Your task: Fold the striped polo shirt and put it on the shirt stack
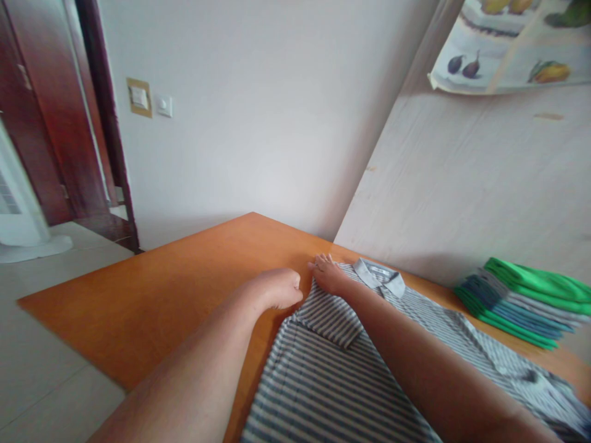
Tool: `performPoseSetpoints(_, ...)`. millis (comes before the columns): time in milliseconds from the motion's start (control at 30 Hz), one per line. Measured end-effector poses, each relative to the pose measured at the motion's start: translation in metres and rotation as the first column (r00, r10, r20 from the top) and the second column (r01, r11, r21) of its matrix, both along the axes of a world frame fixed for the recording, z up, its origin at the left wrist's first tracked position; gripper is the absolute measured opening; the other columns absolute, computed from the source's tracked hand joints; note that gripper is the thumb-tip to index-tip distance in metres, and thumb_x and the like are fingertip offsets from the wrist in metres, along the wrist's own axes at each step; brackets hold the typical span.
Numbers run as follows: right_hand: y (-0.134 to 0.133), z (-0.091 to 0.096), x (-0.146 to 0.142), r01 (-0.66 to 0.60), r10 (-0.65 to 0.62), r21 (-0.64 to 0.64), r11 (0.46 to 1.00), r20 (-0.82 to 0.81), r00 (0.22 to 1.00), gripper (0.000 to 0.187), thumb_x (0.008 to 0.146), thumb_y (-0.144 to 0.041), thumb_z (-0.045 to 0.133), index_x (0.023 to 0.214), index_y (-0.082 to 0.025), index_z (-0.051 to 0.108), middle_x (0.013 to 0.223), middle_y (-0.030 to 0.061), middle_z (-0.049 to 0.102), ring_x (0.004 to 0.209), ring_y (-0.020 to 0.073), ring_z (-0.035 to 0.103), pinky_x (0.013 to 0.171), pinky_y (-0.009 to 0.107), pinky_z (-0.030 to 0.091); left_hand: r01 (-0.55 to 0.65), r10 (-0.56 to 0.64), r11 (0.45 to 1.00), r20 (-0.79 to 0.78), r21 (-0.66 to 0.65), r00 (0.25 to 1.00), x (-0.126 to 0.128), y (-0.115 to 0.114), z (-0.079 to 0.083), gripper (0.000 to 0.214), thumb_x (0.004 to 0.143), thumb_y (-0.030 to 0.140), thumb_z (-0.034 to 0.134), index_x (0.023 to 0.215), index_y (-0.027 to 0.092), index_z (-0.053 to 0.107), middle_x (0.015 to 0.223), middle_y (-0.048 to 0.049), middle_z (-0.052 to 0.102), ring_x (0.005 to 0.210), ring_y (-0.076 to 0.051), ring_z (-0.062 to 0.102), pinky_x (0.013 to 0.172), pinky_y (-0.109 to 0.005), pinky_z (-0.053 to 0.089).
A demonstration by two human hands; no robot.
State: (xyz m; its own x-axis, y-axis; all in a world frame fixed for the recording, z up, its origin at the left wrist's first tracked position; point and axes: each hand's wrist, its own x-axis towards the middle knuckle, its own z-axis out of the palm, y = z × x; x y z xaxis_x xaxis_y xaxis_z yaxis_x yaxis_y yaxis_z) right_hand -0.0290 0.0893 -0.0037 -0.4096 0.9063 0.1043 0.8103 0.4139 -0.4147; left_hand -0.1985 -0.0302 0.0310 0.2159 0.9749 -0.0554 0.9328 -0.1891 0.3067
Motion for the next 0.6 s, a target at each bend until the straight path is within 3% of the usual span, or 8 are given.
performPoseSetpoints(200, -0.011, -0.012, -0.005, -0.015, 0.019, -0.025, 1.000, 0.158, 0.987, 0.064, 0.100, -0.053, 0.034, 0.151, -0.016, 0.031, 0.163, 0.0167, 0.015, 0.151, 0.0292, 0.004, 0.116, 0.059, 0.001, -0.023, 0.023, 0.999, -0.013, -0.023, 1.000, 0.000, -0.001, 0.003, 0.016, 0.072, 0.027, 0.054, 0.065, 0.020, 0.066, 0.064, -0.0048, 0.066, 0.058, -0.019, 0.057, 0.052, -0.027, 0.036)
performPoseSetpoints(400, -0.019, 0.000, -0.004, -0.043, 0.046, -0.029, 0.999, 0.120, 0.992, 0.066, 0.099, -0.057, 0.032, 0.152, -0.017, 0.030, 0.162, 0.0182, 0.017, 0.150, 0.0306, 0.004, 0.116, 0.058, 0.000, -0.047, 0.047, 0.999, -0.001, -0.011, 0.999, 0.000, 0.002, -0.002, 0.018, 0.077, 0.029, 0.052, 0.073, 0.020, 0.067, 0.071, -0.0056, 0.069, 0.063, -0.019, 0.061, 0.056, -0.027, 0.039)
performPoseSetpoints(600, -0.051, -0.007, -0.017, -0.083, 0.084, -0.013, 0.996, 0.237, 0.968, 0.086, 0.096, -0.067, 0.023, 0.155, -0.005, 0.020, 0.162, 0.0204, 0.009, 0.150, 0.0303, -0.003, 0.118, 0.052, 0.000, -0.281, 0.277, 0.958, 0.063, 0.060, 0.959, -0.004, 0.005, -0.001, 0.028, 0.084, 0.040, 0.052, 0.100, 0.020, 0.063, 0.095, -0.0113, 0.073, 0.082, -0.022, 0.067, 0.064, -0.028, 0.043)
